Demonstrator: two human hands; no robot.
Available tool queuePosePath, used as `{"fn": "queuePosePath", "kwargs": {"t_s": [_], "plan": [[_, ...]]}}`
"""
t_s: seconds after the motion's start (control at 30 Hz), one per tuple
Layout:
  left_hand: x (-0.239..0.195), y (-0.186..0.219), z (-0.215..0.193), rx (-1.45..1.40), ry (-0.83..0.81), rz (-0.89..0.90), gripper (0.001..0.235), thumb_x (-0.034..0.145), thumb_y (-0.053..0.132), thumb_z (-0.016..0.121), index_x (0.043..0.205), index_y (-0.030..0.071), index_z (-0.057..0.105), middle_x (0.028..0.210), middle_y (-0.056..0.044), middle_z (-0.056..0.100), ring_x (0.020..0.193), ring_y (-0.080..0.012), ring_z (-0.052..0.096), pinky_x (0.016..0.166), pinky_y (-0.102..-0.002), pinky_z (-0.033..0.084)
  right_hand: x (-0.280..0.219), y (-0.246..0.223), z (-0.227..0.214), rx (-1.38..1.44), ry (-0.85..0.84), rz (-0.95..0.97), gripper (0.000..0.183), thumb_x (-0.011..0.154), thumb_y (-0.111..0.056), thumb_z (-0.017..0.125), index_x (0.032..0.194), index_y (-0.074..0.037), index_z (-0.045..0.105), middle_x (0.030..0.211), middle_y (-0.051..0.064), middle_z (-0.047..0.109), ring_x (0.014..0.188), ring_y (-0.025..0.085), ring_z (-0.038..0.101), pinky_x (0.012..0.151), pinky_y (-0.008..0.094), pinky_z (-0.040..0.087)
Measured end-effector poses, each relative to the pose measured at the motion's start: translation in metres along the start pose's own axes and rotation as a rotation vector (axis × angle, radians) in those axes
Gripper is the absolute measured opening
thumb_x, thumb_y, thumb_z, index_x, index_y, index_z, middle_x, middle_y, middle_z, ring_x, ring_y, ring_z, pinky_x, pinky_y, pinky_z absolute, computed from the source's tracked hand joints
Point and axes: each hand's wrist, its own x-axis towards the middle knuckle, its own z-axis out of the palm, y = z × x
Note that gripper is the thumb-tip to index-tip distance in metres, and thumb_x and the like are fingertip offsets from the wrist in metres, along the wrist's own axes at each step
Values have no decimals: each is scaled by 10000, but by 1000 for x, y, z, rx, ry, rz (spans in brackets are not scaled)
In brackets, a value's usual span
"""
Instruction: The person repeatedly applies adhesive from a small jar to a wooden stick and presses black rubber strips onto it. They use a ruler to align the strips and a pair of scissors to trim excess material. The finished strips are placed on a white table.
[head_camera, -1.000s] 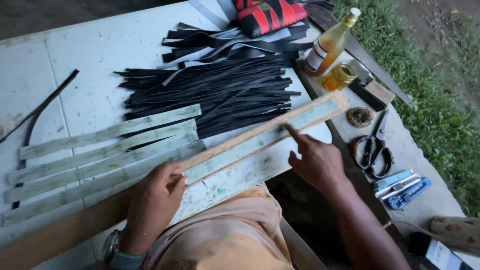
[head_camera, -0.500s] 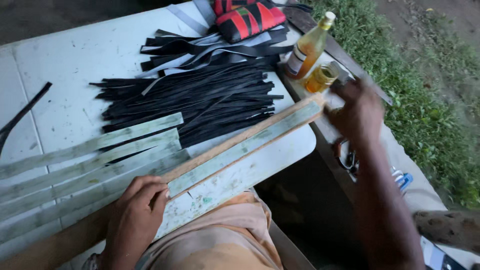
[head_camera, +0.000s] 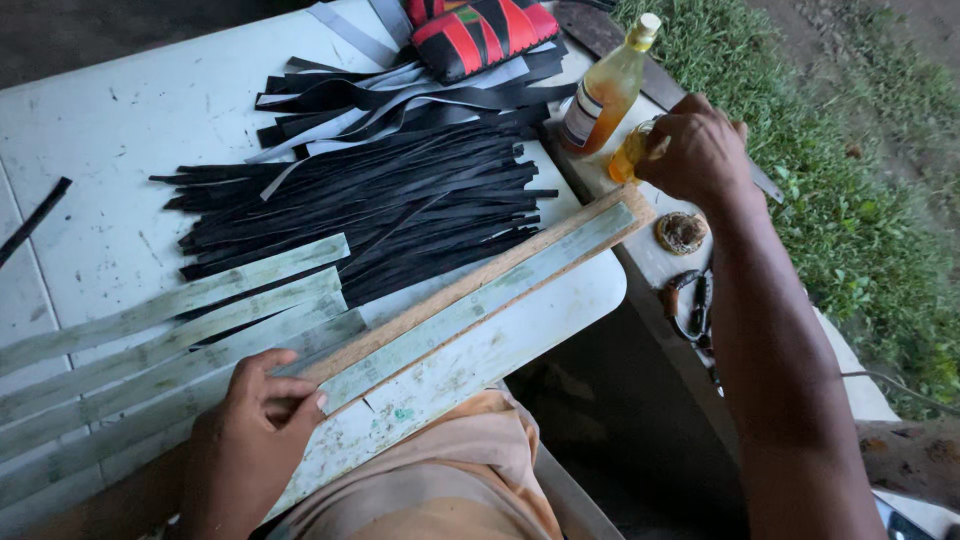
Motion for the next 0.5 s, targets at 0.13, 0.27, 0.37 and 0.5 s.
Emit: {"fn": "queuePosePath", "kwargs": {"t_s": [0.13, 0.27, 0.37, 0.5], "plan": [[2, 8, -1, -9, 35, 72, 505, 806, 123, 788, 1269, 93, 589, 933, -88, 811, 790, -190, 788, 685, -339, 616, 3, 13, 17, 31, 40, -104, 344, 736, -296, 852, 1054, -169, 818, 1233, 104, 636, 1156, 343, 559, 1023, 513, 442], [4, 5, -1, -128, 11, 10, 494, 819, 106, 806, 1255, 58, 578, 911, -125, 802, 741, -207, 773, 658, -339, 605, 4, 10, 8, 97, 107, -130, 219, 815, -221, 864, 963, -82, 781, 1259, 140, 638, 1172, 298, 601, 1020, 427, 539], [8, 0, 0, -241, -6, 9, 489, 790, 62, 788, 1230, 24, 579, 892, -148, 797, 770, -187, 761, 656, -329, 610, -32, -7, -24, 217, 225, -99, 335, 777, -181, 909, 1057, -66, 763, 1271, 189, 610, 1114, 297, 606, 931, 401, 567], [13, -10, -3, -235, -33, 2, 474, 782, 61, 801, 1207, 12, 598, 882, -147, 797, 769, -173, 761, 661, -326, 620, -121, -49, -39, 1292, -288, -507, 969, 508, -108, 720, 1459, -98, 532, 1100, 78, 693, 933, 159, 669, 768, 267, 574]]}}
